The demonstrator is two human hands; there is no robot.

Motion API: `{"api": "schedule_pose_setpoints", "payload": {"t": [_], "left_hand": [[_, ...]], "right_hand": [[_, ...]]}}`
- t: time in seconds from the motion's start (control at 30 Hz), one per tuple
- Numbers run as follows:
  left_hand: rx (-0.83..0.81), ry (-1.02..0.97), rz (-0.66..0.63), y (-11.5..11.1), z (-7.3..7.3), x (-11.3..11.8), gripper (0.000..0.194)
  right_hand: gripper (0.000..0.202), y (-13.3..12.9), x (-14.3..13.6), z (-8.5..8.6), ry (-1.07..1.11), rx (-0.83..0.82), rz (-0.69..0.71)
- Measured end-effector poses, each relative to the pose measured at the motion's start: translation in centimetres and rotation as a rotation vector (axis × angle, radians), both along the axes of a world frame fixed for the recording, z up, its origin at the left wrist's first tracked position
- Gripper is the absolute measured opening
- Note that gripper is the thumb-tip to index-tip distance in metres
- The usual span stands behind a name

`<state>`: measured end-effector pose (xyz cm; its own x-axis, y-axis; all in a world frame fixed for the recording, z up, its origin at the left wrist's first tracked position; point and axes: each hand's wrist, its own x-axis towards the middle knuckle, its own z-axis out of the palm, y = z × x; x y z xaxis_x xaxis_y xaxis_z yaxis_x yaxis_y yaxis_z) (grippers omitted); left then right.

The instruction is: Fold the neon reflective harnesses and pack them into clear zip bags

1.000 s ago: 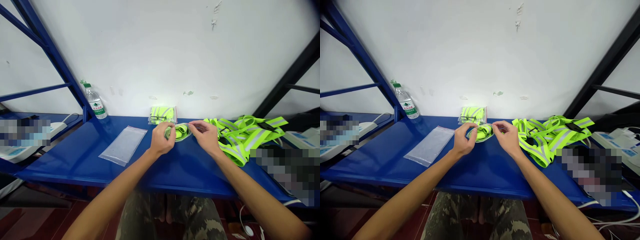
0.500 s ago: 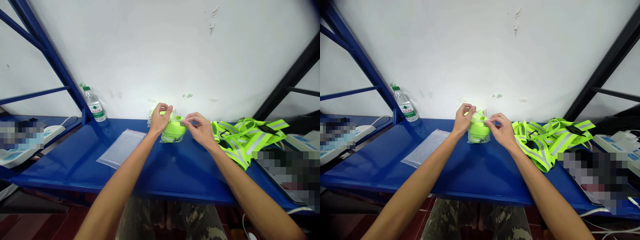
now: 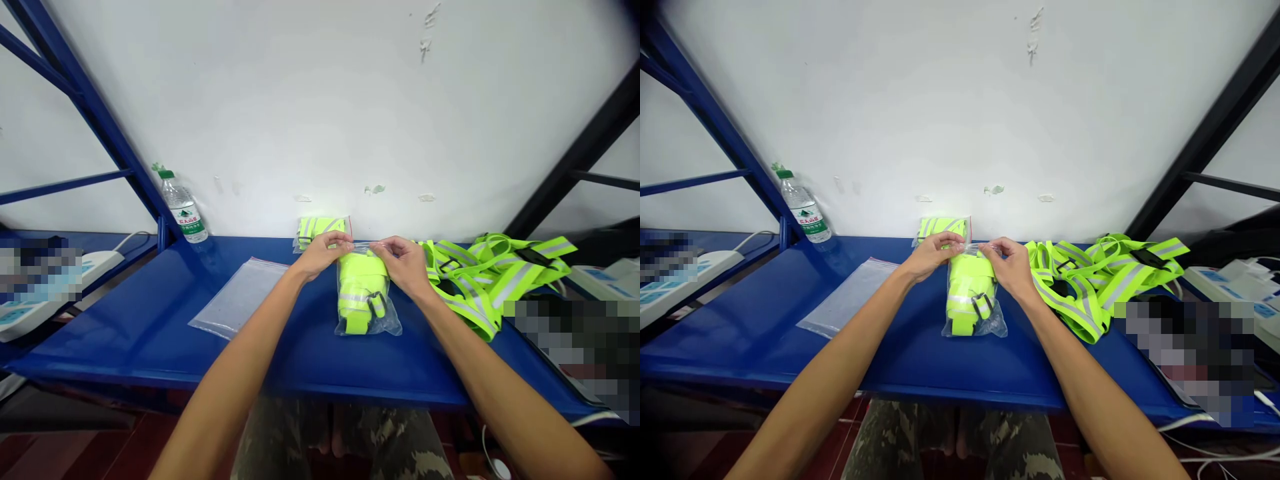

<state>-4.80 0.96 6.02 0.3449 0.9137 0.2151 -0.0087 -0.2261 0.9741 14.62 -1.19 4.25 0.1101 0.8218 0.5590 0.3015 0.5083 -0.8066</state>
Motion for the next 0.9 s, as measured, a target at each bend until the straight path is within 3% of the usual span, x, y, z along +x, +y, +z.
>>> {"api": "schedule_pose_setpoints", "payload": {"t": [0.13, 0.3, 0.4, 0.6, 0.9], "left_hand": [[-0.001, -0.074, 0.044, 0.4, -0.9, -0.1, 0.039], [0.011, -0.174, 0.125, 0.6, -1.5, -0.4, 0.043], [-0.006, -0.252, 0.12, 0.5, -1.4, -0.3, 0.047], [-0.192, -0.409, 0.154, 0.3, -1.0, -0.7, 0.042], [-0.165, -0.357, 0.205, -0.2, -0.9, -0.1, 0.033]], "right_hand": [[0.035, 0.4, 1.0, -0.3, -0.05, -0.072, 0.141], [0.041, 0.3, 2.1, -0.3, 0.0, -0.334, 0.343], [0.043, 0.3, 2.0, -0.5, 0.092, -0.402, 0.347], [0.04, 0.5, 1.4, -0.8, 0.266, -0.327, 0.303], [0.04, 0.3, 1.2, -1.1, 0.09, -0.368, 0.348]]}}
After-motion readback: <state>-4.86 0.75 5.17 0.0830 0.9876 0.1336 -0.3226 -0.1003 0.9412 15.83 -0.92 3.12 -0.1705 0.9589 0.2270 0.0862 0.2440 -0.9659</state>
